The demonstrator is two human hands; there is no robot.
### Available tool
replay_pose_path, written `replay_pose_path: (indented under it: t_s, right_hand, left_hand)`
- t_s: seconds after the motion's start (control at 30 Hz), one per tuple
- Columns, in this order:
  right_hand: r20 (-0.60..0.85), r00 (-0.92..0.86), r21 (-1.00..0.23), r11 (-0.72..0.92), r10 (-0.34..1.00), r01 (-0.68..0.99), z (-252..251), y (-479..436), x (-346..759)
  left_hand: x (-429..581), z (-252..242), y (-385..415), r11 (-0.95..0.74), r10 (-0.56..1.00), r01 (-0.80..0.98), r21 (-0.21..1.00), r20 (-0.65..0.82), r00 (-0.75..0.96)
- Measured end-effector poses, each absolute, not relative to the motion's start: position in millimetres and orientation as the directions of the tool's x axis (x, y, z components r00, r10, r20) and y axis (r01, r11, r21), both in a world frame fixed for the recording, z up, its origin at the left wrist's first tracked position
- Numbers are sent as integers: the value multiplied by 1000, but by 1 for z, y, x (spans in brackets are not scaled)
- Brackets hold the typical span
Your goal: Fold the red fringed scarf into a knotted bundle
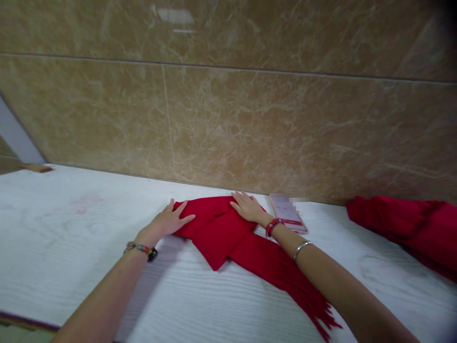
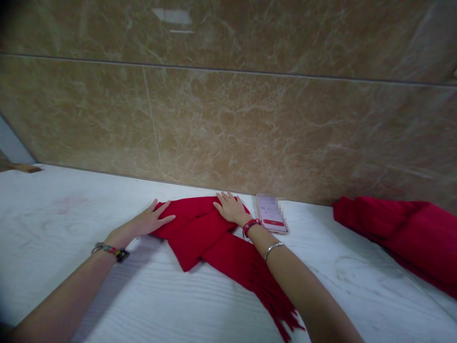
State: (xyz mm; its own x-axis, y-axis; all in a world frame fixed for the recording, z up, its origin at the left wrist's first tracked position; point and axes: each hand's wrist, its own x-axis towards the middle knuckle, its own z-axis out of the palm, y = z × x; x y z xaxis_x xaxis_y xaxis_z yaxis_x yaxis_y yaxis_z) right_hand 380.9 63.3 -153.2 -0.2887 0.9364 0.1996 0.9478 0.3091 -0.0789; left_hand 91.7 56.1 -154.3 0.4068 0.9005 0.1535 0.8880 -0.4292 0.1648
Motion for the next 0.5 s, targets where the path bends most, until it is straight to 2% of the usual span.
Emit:
replay_pose_path:
  t_s: [0.1,0.17,0.23,0.37,0.5]
  right_hand:
    - [125,-328,-105,341,936,934,-139,76,376]
    - [90,-406,-104,413,910,905,-128,89,365]
    - [55,-494,-100,497,868,862,-120,101,352]
    - [17,-596,-92,595,803,798,-121,118,332]
    - [53,-594,-85,597,802,798,-132,121,338]
  left_hand:
    - [88,-143,63,-187,980,855,483,146,132]
    - [85,-138,68,-84,994,711,699,108,11]
    - [83,-135,70,-23,997,548,836,60,-50]
    - [84,-129,67,8,1000,341,940,-13,12]
    - [85,-124,63,-28,994,232,972,4,106]
